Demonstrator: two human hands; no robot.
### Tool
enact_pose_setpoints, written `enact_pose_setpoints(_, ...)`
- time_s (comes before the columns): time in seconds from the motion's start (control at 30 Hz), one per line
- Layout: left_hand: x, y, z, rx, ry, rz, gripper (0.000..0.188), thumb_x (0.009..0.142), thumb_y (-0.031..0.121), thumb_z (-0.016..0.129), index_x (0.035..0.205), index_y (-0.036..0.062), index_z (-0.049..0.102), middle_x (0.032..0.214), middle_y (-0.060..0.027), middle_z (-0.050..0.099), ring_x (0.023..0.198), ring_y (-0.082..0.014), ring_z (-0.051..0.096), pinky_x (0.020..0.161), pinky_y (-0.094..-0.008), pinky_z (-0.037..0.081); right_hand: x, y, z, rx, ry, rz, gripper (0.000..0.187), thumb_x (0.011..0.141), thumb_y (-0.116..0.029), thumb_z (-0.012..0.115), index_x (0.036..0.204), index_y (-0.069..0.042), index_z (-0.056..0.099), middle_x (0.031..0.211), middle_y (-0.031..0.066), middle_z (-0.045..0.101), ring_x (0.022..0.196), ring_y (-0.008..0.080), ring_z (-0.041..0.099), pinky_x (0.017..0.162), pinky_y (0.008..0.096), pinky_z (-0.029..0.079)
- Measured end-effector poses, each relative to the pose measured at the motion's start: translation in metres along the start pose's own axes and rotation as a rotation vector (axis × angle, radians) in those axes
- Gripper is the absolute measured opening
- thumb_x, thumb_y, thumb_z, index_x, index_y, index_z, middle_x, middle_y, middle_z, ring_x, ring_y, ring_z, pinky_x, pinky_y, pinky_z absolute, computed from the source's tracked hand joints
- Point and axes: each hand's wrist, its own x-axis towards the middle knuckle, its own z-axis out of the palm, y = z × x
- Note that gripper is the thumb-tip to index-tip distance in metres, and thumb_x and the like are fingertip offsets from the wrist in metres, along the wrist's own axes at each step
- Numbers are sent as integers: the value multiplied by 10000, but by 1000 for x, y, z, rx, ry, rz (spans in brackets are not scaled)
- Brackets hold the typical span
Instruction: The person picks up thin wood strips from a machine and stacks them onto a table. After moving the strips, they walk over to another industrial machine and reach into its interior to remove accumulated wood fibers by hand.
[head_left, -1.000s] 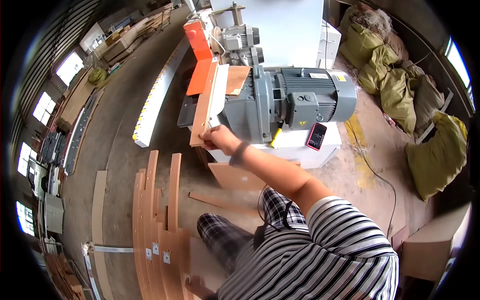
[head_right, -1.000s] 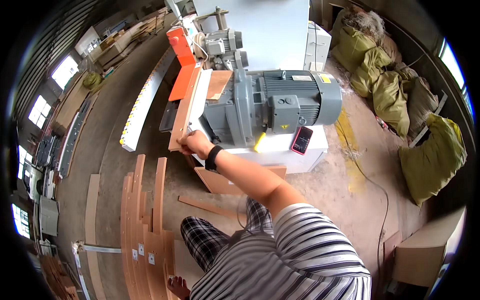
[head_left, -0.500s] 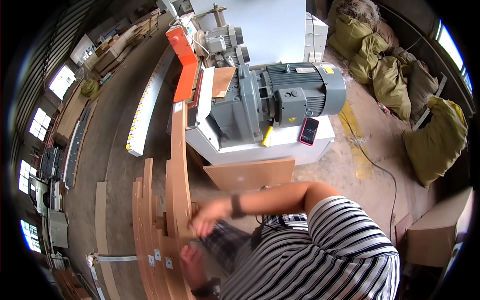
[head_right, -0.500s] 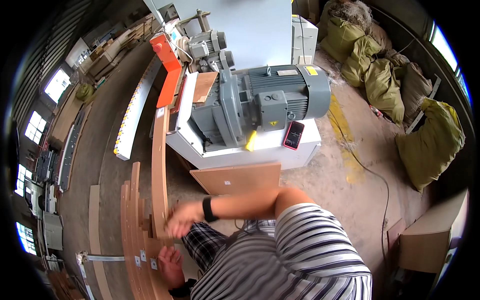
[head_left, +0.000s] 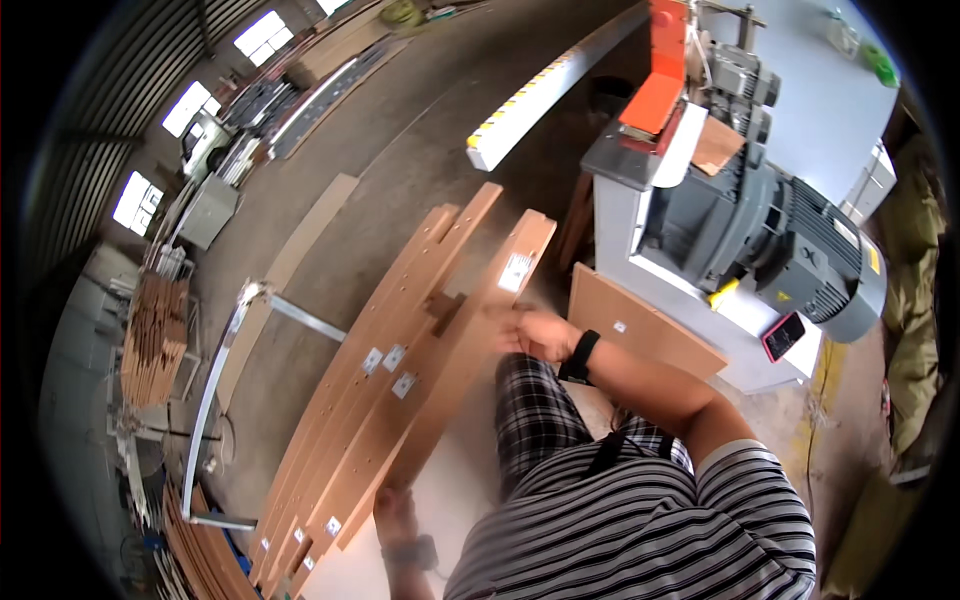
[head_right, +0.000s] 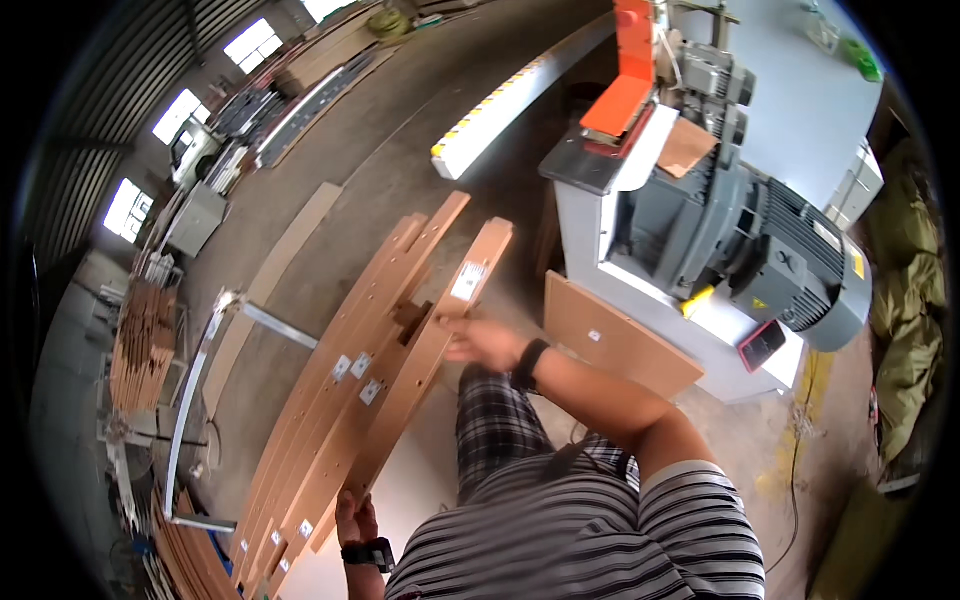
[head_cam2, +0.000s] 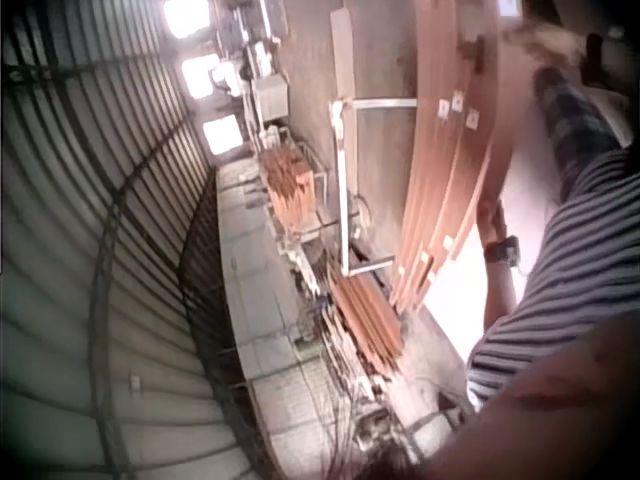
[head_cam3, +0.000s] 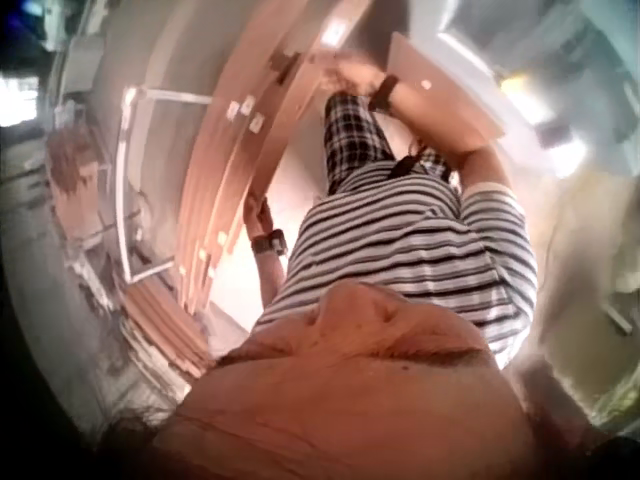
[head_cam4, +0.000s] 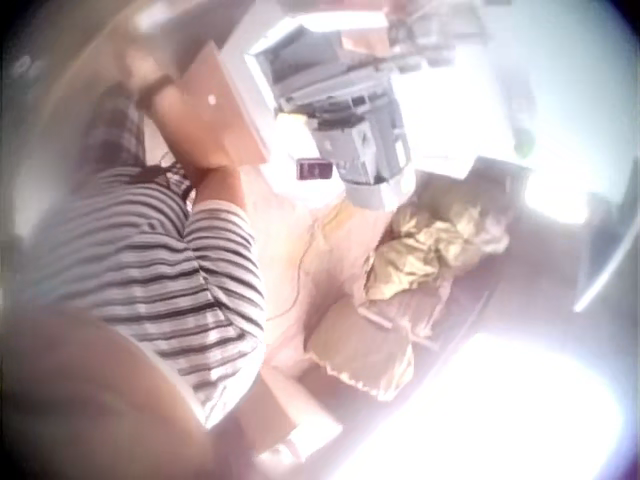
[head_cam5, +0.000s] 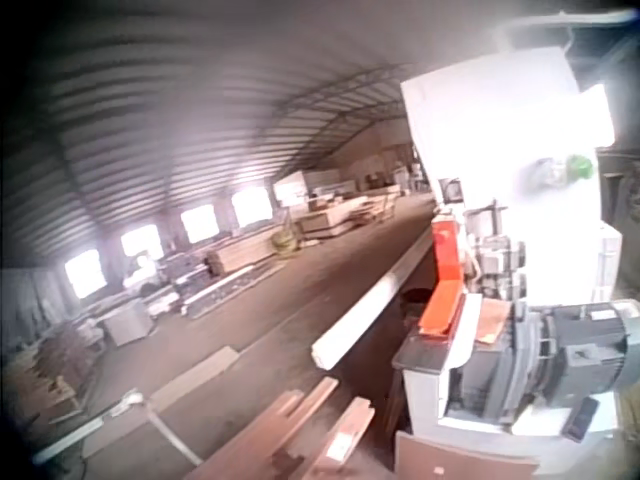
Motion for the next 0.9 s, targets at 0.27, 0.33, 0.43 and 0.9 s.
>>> enact_pose_setpoints(0.27,26,-57,-205,-190,606,54,408,873,288,644,1184,40,553,1079,-51,596,853,-135,578,660,-197,494,33,77,-57,-205,-302,173,332,972,-292,473,1140,-13,544,1063,136,635,989,240,628,872,345,517)
enact_pose_setpoints(0.33,42,-38,-190,-236,787,4,442,943,365,547,1213,14,547,1114,-53,586,880,-132,557,719,-227,481,-1,45,-85,-249,-159,184,325,968,-263,481,1132,9,548,1066,144,635,995,246,630,863,347,524)
enact_pose_setpoints(0.43,65,4,-162,-48,897,-208,529,944,472,474,1210,20,538,1059,-19,594,862,-117,558,608,-232,462,-60,15,-154,-234,59,40,274,964,-210,495,1113,12,553,999,133,639,936,222,637,865,325,525)
enact_pose_setpoints(0.9,168,21,107,1402,329,274,381,911,304,533,1171,26,546,984,-93,597,929,-179,549,800,-298,456,-357,137,-361,-846,797,337,178,895,-111,493,982,-26,623,888,81,691,686,144,672,542,250,513)
